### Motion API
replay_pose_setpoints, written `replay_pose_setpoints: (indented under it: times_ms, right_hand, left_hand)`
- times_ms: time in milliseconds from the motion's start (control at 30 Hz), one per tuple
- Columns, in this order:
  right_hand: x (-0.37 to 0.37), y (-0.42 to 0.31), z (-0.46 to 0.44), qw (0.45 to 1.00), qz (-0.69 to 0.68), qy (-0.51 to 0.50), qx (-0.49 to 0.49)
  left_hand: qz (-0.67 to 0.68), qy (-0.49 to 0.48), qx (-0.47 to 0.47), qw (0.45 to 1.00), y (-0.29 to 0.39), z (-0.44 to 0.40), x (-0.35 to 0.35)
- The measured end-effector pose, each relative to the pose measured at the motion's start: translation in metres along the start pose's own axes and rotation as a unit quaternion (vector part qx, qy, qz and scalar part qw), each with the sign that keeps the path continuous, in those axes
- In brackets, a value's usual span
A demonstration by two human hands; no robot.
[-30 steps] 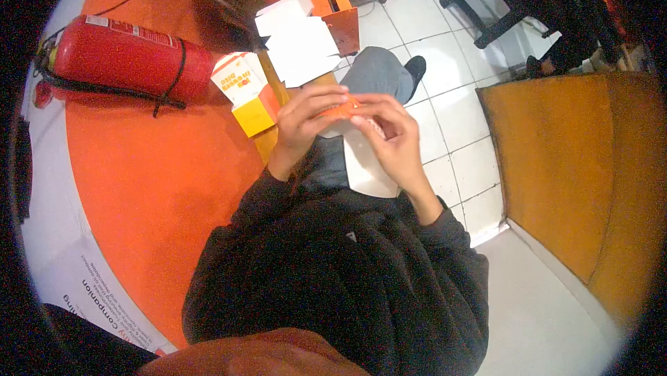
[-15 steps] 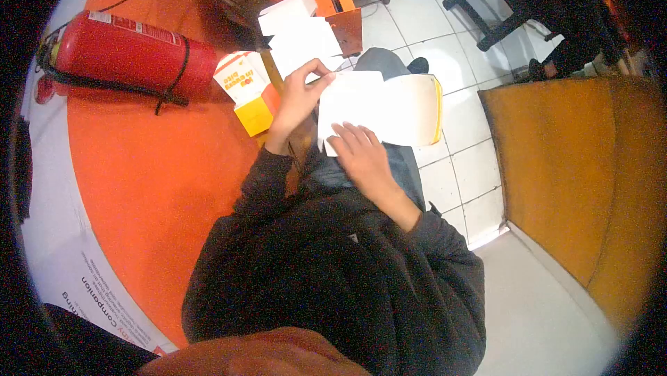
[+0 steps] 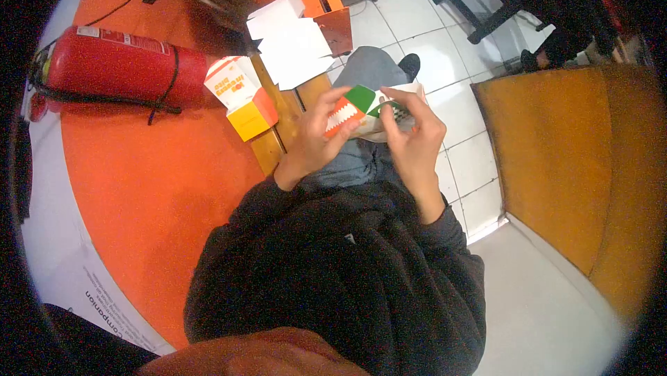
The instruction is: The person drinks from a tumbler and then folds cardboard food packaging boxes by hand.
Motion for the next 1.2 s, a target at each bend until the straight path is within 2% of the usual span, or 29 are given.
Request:
replay_pose_setpoints:
  times_ms: [67,167,200,300,367,433,533,567,767,867,967,1067,1200]
  right_hand:
    - [-0.003,0.005,0.003,0.993,-0.095,0.040,0.053]
    - [-0.001,0.006,0.006,0.983,-0.181,-0.007,0.034]
    - [0.002,0.007,0.007,0.978,-0.207,-0.031,0.026]
    - [0.012,-0.001,0.009,0.982,-0.136,-0.100,-0.085]
    - [0.014,-0.016,0.009,0.977,-0.096,-0.100,-0.164]
    - [0.019,-0.036,0.010,0.970,-0.036,-0.089,-0.222]
    - [0.034,-0.024,0.014,0.975,-0.045,-0.133,-0.172]
    - [0.034,-0.027,0.016,0.970,-0.024,-0.132,-0.201]
    - [0.034,-0.032,0.016,0.969,-0.029,-0.119,-0.213]
    - [0.034,-0.040,0.014,0.970,-0.018,-0.161,-0.182]
    - [0.032,-0.040,0.014,0.969,-0.042,-0.179,-0.165]
    - [0.026,-0.045,0.024,0.949,-0.049,-0.100,-0.294]
    - [0.027,-0.042,0.027,0.943,-0.046,-0.082,-0.318]
  left_hand:
    - [0.008,0.095,-0.004,0.995,0.006,0.003,-0.007]
    - [-0.179,-0.002,0.064,0.982,0.023,0.000,-0.003]
    - [-0.174,-0.001,0.066,0.983,0.023,0.001,-0.005]
    - [-0.134,-0.021,0.063,0.989,0.020,0.000,-0.008]
    - [-0.070,-0.063,0.041,0.995,0.013,0.000,-0.009]
    - [-0.007,-0.005,-0.007,1.000,0.008,0.007,-0.010]
    - [0.055,0.033,-0.081,0.995,-0.004,0.016,-0.013]
    - [0.070,0.038,-0.105,0.991,-0.007,0.016,-0.013]
    - [-0.017,-0.026,-0.137,0.990,0.000,0.015,-0.018]
    - [-0.093,-0.031,-0.005,0.995,0.016,0.009,-0.020]
    - [-0.088,-0.040,0.047,0.994,0.022,0.008,-0.018]
    - [-0.035,-0.038,0.025,0.998,0.021,0.005,-0.019]
    - [-0.011,-0.048,-0.025,0.998,0.011,0.009,-0.016]
Point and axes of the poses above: each hand's wrist, its own z-axis away from the middle knuckle, its own x-axis out of the palm, y = z × x, the point moved 8 cm from there along -z, towards the middle knuckle, and after that the axes turned 1 degree about z, right-handed, at the moved point
